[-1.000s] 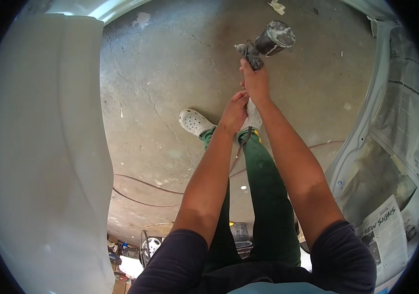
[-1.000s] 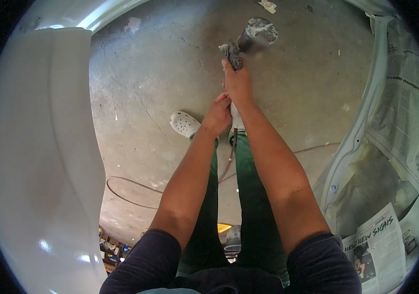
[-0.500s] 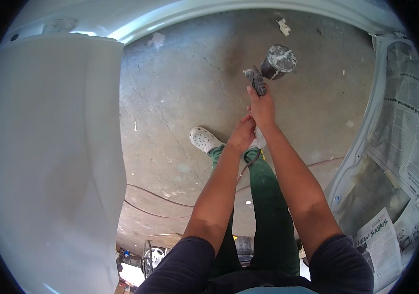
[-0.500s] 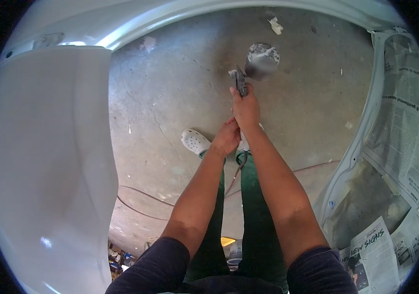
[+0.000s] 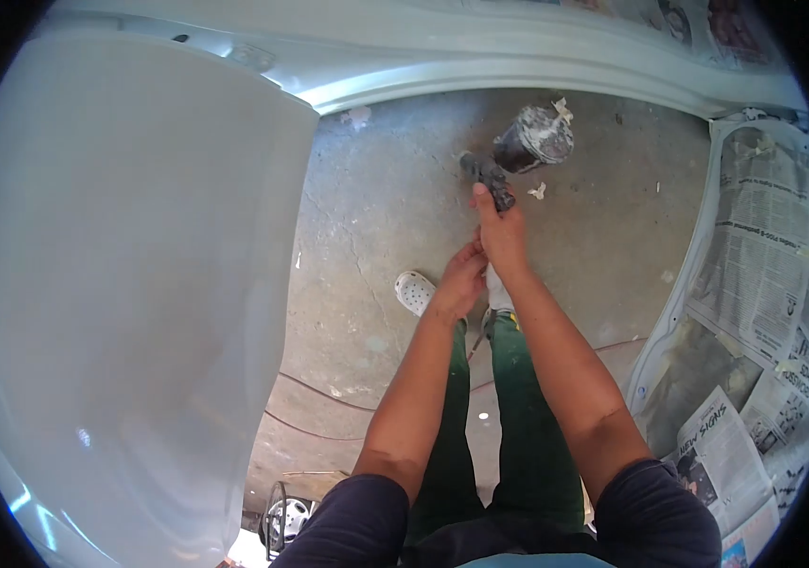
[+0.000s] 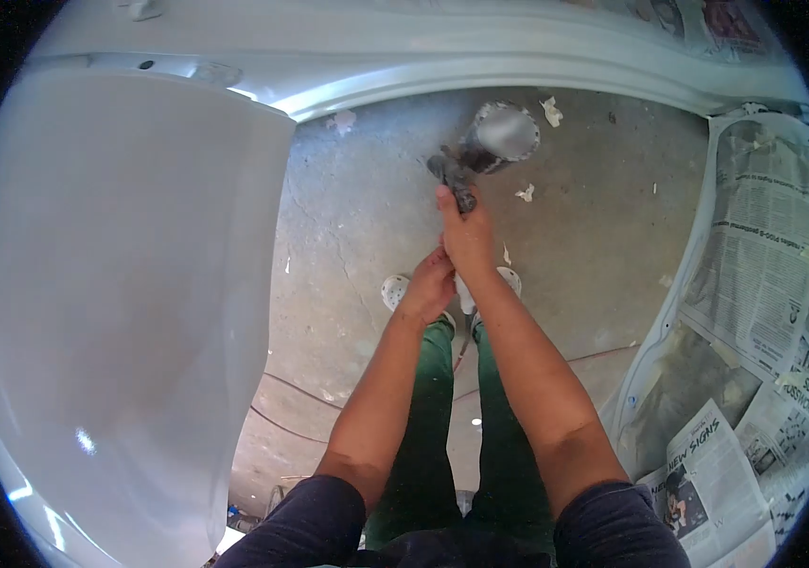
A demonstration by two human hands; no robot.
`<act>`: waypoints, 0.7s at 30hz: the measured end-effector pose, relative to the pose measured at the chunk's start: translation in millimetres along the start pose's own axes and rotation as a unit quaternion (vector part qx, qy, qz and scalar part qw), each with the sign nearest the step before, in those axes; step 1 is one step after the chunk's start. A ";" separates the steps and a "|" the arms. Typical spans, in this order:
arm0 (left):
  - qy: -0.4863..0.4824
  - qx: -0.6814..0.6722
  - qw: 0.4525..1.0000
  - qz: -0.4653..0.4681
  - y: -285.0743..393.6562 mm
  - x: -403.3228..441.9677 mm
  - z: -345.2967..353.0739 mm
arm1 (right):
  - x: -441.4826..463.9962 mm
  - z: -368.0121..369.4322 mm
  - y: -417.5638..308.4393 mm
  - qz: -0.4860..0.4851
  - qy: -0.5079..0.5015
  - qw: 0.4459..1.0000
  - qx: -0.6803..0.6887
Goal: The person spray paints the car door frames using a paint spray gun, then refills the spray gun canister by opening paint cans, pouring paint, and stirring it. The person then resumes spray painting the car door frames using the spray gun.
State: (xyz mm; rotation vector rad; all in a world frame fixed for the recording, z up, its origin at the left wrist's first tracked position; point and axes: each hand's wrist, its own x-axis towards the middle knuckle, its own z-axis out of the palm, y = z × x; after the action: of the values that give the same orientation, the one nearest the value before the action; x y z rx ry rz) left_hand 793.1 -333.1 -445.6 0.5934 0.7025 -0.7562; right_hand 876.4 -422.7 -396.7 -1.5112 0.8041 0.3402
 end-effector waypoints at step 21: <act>0.019 0.089 0.952 0.293 197.6 -188.6 116.0 | -137.5 94.5 -230.7 -0.175 -0.134 0.958 0.181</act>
State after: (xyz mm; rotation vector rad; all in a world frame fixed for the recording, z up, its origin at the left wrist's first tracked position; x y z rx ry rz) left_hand 887.2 -221.1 -187.4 0.9307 0.4560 -0.2537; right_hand 955.8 -311.6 -146.8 -1.2001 0.3479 0.1197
